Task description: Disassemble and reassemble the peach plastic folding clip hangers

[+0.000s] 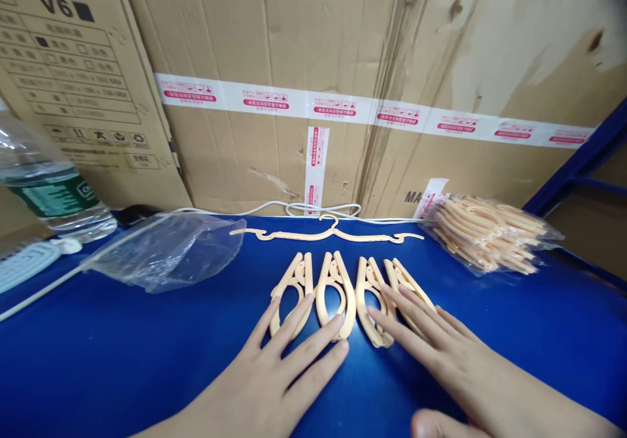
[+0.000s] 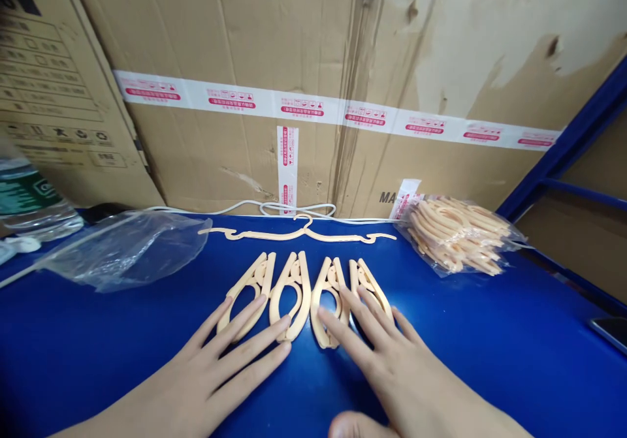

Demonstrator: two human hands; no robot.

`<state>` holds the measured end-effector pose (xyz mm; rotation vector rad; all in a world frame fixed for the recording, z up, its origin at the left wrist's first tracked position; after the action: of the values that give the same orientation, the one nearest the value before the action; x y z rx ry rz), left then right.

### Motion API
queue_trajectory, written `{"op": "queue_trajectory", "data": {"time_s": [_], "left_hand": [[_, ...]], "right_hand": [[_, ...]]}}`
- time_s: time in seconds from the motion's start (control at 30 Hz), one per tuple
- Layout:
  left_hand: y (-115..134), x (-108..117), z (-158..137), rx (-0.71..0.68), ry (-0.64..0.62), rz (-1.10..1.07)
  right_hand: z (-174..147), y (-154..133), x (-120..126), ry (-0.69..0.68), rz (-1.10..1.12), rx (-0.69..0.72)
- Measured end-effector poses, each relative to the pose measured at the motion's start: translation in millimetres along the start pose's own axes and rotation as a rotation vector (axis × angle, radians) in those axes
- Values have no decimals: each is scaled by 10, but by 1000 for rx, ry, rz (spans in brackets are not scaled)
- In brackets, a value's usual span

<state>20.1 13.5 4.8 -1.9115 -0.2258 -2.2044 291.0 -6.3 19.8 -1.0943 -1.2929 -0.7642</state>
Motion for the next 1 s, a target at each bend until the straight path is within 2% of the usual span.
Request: {"op": "queue_trajectory", "data": {"time_s": [0.17, 0.43, 0.57, 0.73, 1.0], "left_hand": [[34, -35, -6, 67, 51, -73], [83, -267, -59, 184, 138, -1], [62, -137, -54, 210, 138, -13], [32, 95, -51, 165, 29, -103], [16, 123, -68, 130, 84, -110]], "right_hand": [[46, -110, -30, -20, 17, -1], [150, -228, -41, -64, 72, -67], [202, -261, -65, -35, 86, -71], [250, -281, -161, -31, 72, -102], [297, -320, -143, -64, 76, -137]]}}
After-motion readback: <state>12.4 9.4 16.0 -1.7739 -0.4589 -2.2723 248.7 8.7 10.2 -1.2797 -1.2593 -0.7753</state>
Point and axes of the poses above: each hand's wrist, its own z-axis towards the middle knuckle, its own x-axis out of the back of the hand, y = z × x, the point moved 2 cm from there along z, towards the middle knuckle, and after that the axes turned 13 degrees about -x, right-handed, at the moved point
